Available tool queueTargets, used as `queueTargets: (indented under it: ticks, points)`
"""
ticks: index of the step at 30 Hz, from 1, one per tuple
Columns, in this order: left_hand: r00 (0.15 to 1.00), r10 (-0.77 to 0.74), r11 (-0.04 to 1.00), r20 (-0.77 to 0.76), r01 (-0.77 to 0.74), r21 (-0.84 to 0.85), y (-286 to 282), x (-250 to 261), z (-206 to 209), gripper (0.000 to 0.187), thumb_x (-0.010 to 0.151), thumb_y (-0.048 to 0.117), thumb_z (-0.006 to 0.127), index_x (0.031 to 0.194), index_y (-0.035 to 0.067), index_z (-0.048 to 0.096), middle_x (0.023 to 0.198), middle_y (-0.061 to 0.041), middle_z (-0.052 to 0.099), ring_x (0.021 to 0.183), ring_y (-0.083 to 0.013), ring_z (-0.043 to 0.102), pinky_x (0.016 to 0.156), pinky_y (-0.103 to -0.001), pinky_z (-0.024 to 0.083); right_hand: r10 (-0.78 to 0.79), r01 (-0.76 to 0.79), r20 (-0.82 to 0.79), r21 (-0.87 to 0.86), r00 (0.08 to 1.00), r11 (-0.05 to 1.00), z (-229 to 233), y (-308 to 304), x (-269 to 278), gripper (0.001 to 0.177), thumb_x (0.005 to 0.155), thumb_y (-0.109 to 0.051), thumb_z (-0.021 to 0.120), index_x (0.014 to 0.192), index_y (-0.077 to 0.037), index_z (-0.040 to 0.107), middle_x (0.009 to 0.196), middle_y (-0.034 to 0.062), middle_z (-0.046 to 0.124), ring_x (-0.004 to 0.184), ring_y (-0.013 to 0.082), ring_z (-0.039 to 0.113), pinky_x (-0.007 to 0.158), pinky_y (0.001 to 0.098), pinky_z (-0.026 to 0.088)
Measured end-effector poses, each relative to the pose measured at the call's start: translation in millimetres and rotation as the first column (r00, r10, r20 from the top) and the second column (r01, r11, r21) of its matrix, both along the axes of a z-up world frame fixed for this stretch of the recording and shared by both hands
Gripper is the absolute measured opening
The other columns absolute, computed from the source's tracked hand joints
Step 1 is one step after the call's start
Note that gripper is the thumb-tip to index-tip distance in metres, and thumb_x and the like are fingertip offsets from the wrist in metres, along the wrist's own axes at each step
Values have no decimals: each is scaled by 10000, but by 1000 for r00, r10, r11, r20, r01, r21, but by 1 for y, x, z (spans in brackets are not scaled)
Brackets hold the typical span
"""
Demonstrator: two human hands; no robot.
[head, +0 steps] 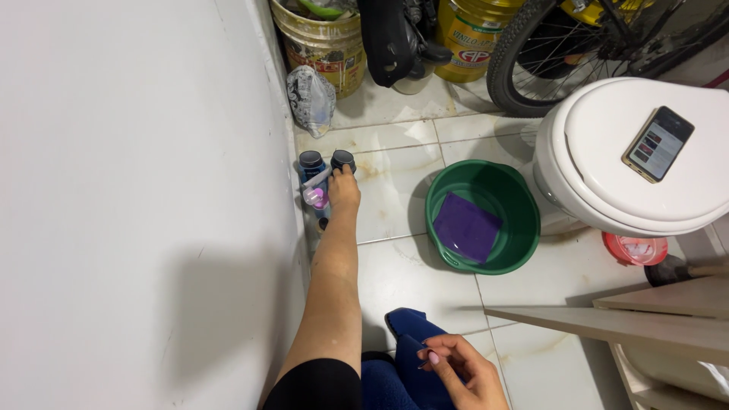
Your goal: The person removes various toiletries and personal care items from a bathroom cabinet and places them on the floor in a line. The items include bottles, tubes, and containers of different sizes and colors. The person handles each item individually, taking it from the cabinet and setting it down on the tiled floor.
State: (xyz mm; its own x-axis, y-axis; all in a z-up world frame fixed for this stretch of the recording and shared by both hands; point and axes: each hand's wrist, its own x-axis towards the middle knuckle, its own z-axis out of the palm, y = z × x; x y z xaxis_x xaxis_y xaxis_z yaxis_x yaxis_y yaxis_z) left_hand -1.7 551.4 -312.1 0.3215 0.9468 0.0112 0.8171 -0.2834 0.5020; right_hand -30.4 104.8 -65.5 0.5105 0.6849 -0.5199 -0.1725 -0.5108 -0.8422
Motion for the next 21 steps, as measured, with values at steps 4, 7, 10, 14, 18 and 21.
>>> queueTargets:
  ticks: [4, 7, 10, 14, 18, 21]
  points:
    - [999, 14, 999, -52, -16, -38, 0, 4, 0, 426, 899, 35, 649, 1306, 68, 527, 1281, -216, 566, 1149, -411, 619, 903, -444, 571, 9, -9, -4, 54, 1000, 999, -1, 0, 1, 248, 898, -69, 683, 1133, 4, 718, 958, 135, 829, 916, 197, 775, 899, 352, 605]
    - [996, 29, 999, -87, -32, -36, -1, 4, 5, 410, 911, 53, 643, 1303, 71, 524, 1300, -214, 545, 1152, -405, 621, 879, -447, 583, -1, 1, -2, 25, 1000, 1000, 1, 1, -1, 249, 898, -62, 679, 1136, 0, 717, 959, 130, 833, 907, 189, 771, 900, 331, 601]
    - [992, 44, 998, -115, -38, 56, -12, 7, 21, 450, 901, 61, 651, 1331, 82, 518, 1309, -210, 530, 1133, -391, 614, 868, -465, 568, 27, -34, 62, 102, 998, 994, 4, 2, -6, 229, 910, -70, 674, 1123, 6, 709, 956, 116, 822, 900, 172, 775, 864, 317, 606]
    - [997, 50, 950, 61, -67, 304, -47, 11, 67, 537, 845, 85, 693, 1355, 98, 525, 1268, -165, 550, 1119, -371, 602, 921, -493, 516, 37, -46, 72, 141, 997, 989, 21, 1, -7, 218, 933, -86, 660, 1128, 3, 701, 952, 107, 807, 883, 150, 754, 856, 293, 596]
    - [883, 80, 951, 462, -207, 231, -126, 28, 121, 570, 815, 123, 712, 1345, 52, 515, 1217, -201, 548, 1131, -409, 580, 922, -484, 492, -60, 43, 66, 232, 996, 972, 42, -10, -14, 209, 945, -80, 637, 1125, 11, 693, 947, 106, 802, 853, 154, 739, 829, 294, 590]
    - [769, -70, 974, 635, -84, 209, -204, 29, 160, 509, 884, 102, 662, 1363, 36, 505, 1207, -160, 590, 1145, -378, 597, 944, -473, 487, -167, 135, 84, 299, 982, 945, 52, -25, -25, 201, 947, -66, 638, 1124, 19, 683, 945, 114, 796, 839, 161, 726, 817, 300, 584]
